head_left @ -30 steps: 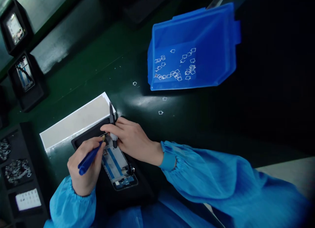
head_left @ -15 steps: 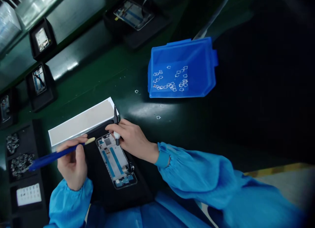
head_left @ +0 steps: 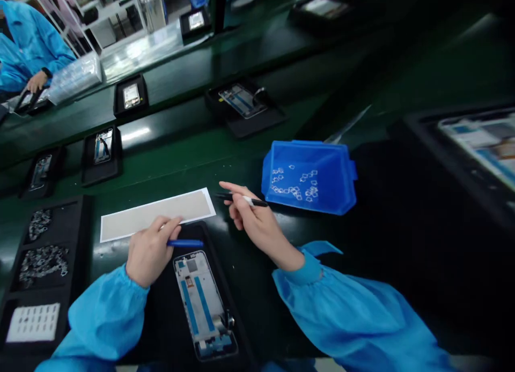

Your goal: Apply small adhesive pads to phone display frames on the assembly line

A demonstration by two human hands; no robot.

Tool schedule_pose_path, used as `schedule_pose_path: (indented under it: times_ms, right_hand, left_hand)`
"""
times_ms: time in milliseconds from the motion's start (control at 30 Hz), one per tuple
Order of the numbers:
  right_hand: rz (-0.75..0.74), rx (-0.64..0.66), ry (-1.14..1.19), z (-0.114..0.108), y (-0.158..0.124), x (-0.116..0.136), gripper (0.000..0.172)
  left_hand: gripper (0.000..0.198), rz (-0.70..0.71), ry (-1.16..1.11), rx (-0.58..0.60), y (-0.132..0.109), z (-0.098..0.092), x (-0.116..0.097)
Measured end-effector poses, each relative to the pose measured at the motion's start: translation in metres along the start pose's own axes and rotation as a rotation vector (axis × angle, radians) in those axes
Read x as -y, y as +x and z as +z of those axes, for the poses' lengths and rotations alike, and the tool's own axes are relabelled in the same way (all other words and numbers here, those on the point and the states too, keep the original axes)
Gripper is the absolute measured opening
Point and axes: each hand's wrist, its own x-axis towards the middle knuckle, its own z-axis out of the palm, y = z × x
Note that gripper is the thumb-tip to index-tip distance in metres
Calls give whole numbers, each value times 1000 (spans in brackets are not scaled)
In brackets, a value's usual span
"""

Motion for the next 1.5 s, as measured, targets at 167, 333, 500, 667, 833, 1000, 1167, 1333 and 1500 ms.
schedule_pose_path:
  times_ms: [167, 333, 500, 667, 833, 1000, 1167, 1333, 1500]
  right_hand:
    - [264, -65, 301, 17, 37, -6, 48]
    - [285, -103, 262, 22, 46, -15, 44]
    - [300, -99, 201, 15, 47, -18, 41]
    - [258, -166, 90, 17, 47, -25, 38]
    - [227, -212, 21, 18, 45, -25, 38]
    - [220, -200, -23, 16, 42, -21, 39]
    - [222, -194, -7, 16, 42, -23, 38]
    - [197, -220, 96, 16, 46, -23, 46]
    - [157, -262, 209, 18, 11, -6, 47]
  left_hand:
    - [41, 54, 56, 221, 51, 16, 0]
    - [40, 116, 74, 244, 58, 27, -4]
    - [53, 190, 46, 288, 63, 26, -8]
    - [56, 202, 68, 327, 68, 25, -9]
    - [57, 210, 70, 327, 65, 25, -7]
    - [59, 198, 32, 318, 66, 27, -8]
    - [60, 196, 49, 332, 66, 25, -9]
    - [59, 205, 30, 323, 69, 23, -10]
    - [50, 127, -58, 261, 60, 15, -1]
